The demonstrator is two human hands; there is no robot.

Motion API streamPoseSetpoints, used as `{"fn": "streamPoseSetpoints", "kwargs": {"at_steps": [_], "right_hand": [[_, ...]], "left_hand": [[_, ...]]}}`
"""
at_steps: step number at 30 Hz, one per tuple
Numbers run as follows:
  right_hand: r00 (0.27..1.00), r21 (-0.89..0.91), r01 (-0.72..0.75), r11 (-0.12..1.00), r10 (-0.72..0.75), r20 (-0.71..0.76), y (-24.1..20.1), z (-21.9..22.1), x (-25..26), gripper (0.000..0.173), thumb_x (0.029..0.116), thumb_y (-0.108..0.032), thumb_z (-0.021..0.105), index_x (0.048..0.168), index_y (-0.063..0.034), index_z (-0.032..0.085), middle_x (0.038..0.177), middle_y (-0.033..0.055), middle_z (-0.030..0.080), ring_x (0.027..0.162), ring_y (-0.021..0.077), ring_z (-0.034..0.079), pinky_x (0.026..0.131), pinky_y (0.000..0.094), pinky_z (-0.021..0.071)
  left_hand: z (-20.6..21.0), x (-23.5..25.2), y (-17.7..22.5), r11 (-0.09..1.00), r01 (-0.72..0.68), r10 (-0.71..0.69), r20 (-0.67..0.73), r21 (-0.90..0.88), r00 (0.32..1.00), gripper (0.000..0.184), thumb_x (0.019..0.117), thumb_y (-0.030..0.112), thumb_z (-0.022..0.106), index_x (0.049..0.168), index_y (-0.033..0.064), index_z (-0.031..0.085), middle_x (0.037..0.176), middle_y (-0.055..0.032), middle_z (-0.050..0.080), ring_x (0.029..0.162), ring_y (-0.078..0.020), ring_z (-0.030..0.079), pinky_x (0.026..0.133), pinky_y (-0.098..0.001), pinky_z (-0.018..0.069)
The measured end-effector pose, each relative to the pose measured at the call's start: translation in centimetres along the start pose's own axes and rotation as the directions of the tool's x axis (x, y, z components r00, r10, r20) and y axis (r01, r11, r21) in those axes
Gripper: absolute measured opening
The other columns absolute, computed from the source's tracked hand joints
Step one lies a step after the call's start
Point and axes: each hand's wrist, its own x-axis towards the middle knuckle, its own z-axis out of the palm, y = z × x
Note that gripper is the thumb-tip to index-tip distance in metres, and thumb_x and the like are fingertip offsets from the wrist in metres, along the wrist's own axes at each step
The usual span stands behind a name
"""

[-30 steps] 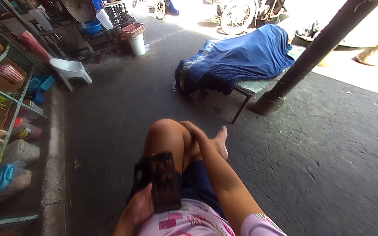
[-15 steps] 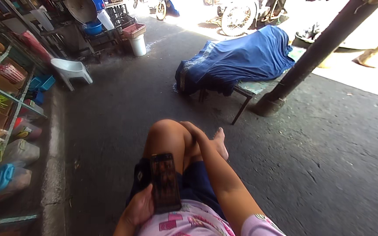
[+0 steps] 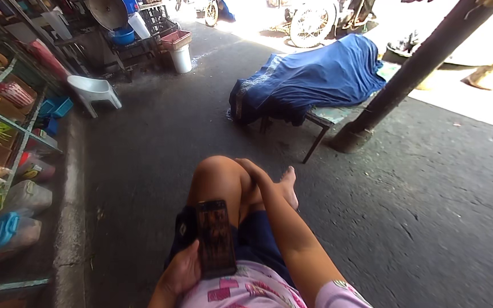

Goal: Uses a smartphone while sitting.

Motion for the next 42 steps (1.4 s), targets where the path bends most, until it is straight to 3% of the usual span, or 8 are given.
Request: {"fn": "streamPoseSetpoints", "kwargs": {"at_steps": [3, 6, 8, 11, 29, 39, 42], "right_hand": [[1.0, 0.015, -0.027, 1.0, 0.027, 0.004, -0.1, -0.1, 0.4, 0.043, 0.1095, -0.027, 0.037, 0.12, 0.0037, 0.065, 0.122, 0.0233, 0.064, 0.114, 0.0305, 0.061, 0.1, 0.0489, 0.0456], [0.997, 0.025, -0.07, 0.997, 0.071, -0.017, -0.2, 0.1, 0.4, 0.043, 0.1104, -0.029, 0.036, 0.125, 0.0023, 0.063, 0.125, 0.0224, 0.063, 0.114, 0.0277, 0.061, 0.101, 0.0442, 0.0463], [0.999, 0.018, -0.039, 0.999, 0.039, 0.002, 0.1, 0.0, 0.6, 0.044, 0.1098, -0.028, 0.036, 0.121, 0.0033, 0.065, 0.123, 0.0228, 0.064, 0.113, 0.0292, 0.062, 0.1, 0.0476, 0.0457], [0.999, 0.027, -0.044, 0.999, 0.044, 0.005, -0.2, 0.0, -0.1, 0.044, 0.1097, -0.031, 0.036, 0.123, 0.0001, 0.065, 0.125, 0.0196, 0.065, 0.117, 0.0269, 0.062, 0.102, 0.0453, 0.0463], [0.999, 0.03, -0.039, 0.999, 0.039, 0.004, -0.1, -0.1, 0.0, 0.044, 0.1099, -0.03, 0.036, 0.124, 0.0, 0.065, 0.125, 0.0201, 0.065, 0.116, 0.027, 0.062, 0.101, 0.0449, 0.0466], [1.0, -0.023, 0.017, 1.0, -0.016, 0.009, 0.0, 0.0, -0.3, 0.042, 0.1097, -0.025, 0.036, 0.124, 0.0013, 0.065, 0.125, 0.0202, 0.065, 0.116, 0.0259, 0.062, 0.102, 0.0429, 0.0467], [0.994, -0.098, 0.108, 0.989, -0.105, 0.039, -0.7, -0.3, -1.6, 0.035, 0.1086, -0.012, 0.04, 0.128, 0.0095, 0.059, 0.127, 0.0275, 0.06, 0.115, 0.0278, 0.061, 0.101, 0.039, 0.0466]], "left_hand": [[0.1, 0.0, 0.0, 1.0, -0.007, 0.008, -0.02, 0.023, 1.0, 0.045, 0.095, 0.046, 0.065, 0.125, 0.0126, 0.067, 0.121, -0.0088, 0.073, 0.115, -0.0177, 0.069, 0.104, -0.0357, 0.0528], [0.0, 0.0, 0.0, 1.0, -0.005, 0.005, -0.012, 0.014, 1.0, 0.045, 0.0953, 0.045, 0.065, 0.126, 0.0117, 0.067, 0.121, -0.0097, 0.072, 0.115, -0.0181, 0.069, 0.104, -0.0358, 0.0525], [0.0, 0.0, 0.0, 1.0, -0.001, 0.001, -0.012, 0.006, 1.0, 0.045, 0.0952, 0.045, 0.066, 0.125, 0.012, 0.068, 0.121, -0.0098, 0.072, 0.115, -0.018, 0.069, 0.104, -0.0357, 0.0527], [0.1, 0.1, 0.0, 1.0, -0.003, 0.003, 0.004, 0.0, 1.0, 0.044, 0.096, 0.045, 0.064, 0.126, 0.0124, 0.068, 0.121, -0.0092, 0.073, 0.115, -0.0179, 0.068, 0.104, -0.0357, 0.0524], [-0.3, 0.1, 0.0, 1.0, 0.001, 0.0, 0.023, -0.007, 1.0, 0.045, 0.0962, 0.045, 0.064, 0.127, 0.012, 0.067, 0.122, -0.0104, 0.072, 0.116, -0.0191, 0.068, 0.105, -0.0367, 0.0523], [-0.1, 0.2, 0.0, 1.0, -0.003, 0.003, 0.026, 0.003, 1.0, 0.045, 0.0971, 0.045, 0.063, 0.128, 0.0124, 0.066, 0.123, -0.0101, 0.071, 0.118, -0.0192, 0.067, 0.106, -0.0368, 0.051], [0.0, 0.2, 0.0, 1.0, 0.0, 0.0, 0.022, 0.007, 1.0, 0.045, 0.0966, 0.045, 0.063, 0.128, 0.0127, 0.067, 0.123, -0.0096, 0.072, 0.117, -0.0185, 0.068, 0.106, -0.0361, 0.0513]]}}
